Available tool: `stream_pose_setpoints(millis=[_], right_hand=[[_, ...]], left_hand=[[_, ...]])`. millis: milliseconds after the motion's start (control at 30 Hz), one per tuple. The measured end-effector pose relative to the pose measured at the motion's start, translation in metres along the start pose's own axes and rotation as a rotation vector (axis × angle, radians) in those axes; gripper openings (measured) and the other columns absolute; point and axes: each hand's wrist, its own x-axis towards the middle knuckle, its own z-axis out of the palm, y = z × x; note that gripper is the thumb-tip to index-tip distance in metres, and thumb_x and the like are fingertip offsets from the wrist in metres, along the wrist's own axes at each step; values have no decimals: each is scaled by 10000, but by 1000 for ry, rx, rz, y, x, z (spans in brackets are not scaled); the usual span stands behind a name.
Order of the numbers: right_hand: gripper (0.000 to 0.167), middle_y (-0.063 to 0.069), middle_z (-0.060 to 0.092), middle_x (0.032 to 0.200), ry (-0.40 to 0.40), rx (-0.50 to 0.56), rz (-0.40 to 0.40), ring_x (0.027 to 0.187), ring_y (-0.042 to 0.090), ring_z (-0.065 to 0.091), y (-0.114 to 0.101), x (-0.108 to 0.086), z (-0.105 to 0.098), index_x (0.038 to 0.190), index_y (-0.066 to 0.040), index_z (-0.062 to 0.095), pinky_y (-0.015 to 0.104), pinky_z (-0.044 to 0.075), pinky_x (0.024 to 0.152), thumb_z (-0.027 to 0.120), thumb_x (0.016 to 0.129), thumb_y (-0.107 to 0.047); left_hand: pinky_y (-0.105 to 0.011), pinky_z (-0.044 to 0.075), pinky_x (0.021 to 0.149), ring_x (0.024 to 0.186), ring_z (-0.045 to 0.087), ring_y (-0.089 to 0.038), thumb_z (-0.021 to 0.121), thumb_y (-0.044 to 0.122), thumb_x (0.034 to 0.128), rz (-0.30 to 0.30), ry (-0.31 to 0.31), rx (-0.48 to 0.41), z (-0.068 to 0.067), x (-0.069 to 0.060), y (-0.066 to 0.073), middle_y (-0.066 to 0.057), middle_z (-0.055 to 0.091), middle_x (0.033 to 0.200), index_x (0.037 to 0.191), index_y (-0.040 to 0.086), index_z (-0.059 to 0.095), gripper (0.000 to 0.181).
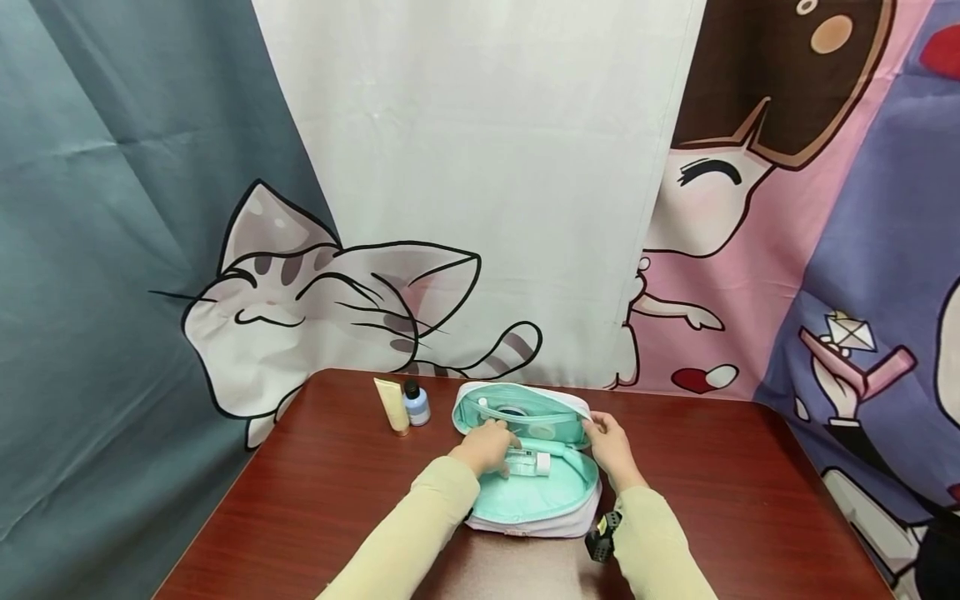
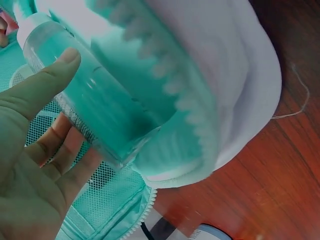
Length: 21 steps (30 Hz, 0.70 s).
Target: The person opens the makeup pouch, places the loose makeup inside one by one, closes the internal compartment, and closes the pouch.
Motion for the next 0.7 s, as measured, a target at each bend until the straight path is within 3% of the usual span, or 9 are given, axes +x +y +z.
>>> stream_pose_setpoints(millis=[100, 300, 433, 533, 633, 700], right_hand=[[417, 295, 456, 1239, 1, -4, -1, 1132, 433, 465, 0, 0, 0, 1317, 65, 366, 516, 355, 952, 397, 999, -203], [424, 298, 460, 1237, 7, -10, -7, 1127, 433, 471, -1, 1, 0, 1318, 62, 367, 511, 359, 946, 396, 999, -216], [446, 304, 450, 1244, 4, -9, -3, 1130, 440, 468, 0, 1, 0, 1320, 71, 359, 524, 351, 954, 400, 998, -236], [454, 308, 445, 1250, 4, -8, -1, 1134, 444, 465, 2, 2, -2, 1325, 73, 352, 527, 347, 957, 399, 998, -238], [463, 309, 440, 1251, 4, -10, -5, 1134, 446, 461, 2, 2, -3, 1327, 76, 347, 525, 350, 954, 397, 999, -247], [466, 307, 437, 1253, 4, -11, -4, 1137, 446, 458, 1, 1, -4, 1329, 74, 344, 523, 351, 952, 394, 1000, -252]], left_hand=[[-312, 489, 727, 1058, 511, -187, 813, 336, 688, -2, 14, 31, 1, 0, 0, 10, 547, 1196, 1150, 301, 607, 507], [-314, 485, 705, 1007, 530, -182, 805, 373, 690, -17, 29, 66, 2, 0, -1, 29, 569, 1107, 1055, 280, 597, 430], [-314, 482, 705, 1004, 524, -199, 800, 372, 696, -19, 29, 26, -2, -5, -5, 4, 560, 1106, 1084, 271, 610, 444], [-318, 479, 712, 990, 533, -200, 794, 378, 701, -14, 57, -60, -10, -9, -14, 4, 568, 1069, 1087, 249, 623, 441], [-306, 473, 683, 903, 561, -161, 771, 417, 717, -10, 150, -196, -27, -12, -30, 27, 591, 988, 1037, 210, 640, 403], [-299, 462, 652, 837, 557, -141, 745, 437, 744, -35, 291, -328, -41, -14, -44, 27, 590, 944, 1011, 182, 639, 384]])
